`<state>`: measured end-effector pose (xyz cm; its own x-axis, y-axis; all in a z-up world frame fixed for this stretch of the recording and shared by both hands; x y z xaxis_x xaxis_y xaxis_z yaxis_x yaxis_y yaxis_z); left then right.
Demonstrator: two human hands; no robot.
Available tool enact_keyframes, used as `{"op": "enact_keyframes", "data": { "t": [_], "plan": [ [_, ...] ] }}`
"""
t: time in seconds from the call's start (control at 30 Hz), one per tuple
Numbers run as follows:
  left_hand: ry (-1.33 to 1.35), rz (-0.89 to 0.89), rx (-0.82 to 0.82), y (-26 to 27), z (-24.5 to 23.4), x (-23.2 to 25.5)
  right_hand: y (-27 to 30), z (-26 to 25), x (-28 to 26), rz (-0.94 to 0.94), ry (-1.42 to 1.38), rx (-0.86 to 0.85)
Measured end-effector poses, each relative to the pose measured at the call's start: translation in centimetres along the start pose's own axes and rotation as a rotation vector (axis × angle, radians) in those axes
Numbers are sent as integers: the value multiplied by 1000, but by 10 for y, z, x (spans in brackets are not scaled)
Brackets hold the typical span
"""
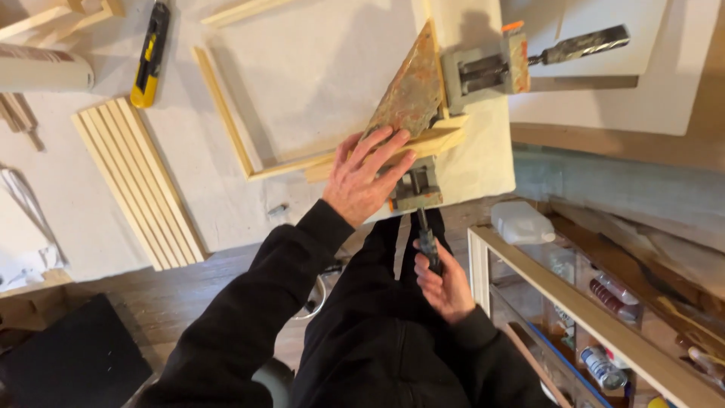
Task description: Assembling wooden frames using glue, a corner clamp, nails, and a hammer.
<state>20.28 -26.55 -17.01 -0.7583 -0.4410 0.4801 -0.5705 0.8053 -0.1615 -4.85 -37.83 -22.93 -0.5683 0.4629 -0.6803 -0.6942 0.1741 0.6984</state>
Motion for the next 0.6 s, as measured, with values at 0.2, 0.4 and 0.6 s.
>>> {"op": "enact_keyframes", "data": {
  "t": [0.2,0.4,0.6],
  "plan": [
    [-12,21,14,-3,0,-1,8,16,-35,-263,136,-70],
    [-28,32,21,-4,0,-1,-5,-17,24,2,-192,-63],
    [-9,24,39,-3,1,3,4,7,4,-98,-290,-253]
  ]
}}
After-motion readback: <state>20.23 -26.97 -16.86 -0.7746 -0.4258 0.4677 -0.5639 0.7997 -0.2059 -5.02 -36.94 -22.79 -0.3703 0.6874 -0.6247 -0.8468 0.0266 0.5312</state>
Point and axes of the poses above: each hand's wrist, its own y-axis away from the middle knuckle, its own z-axis out of the palm, x = y × z, the point moved 4 cm from there along -y, towards the middle knuckle, and after that the axes turned 8 degrees about -x, right-handed, at the moved point
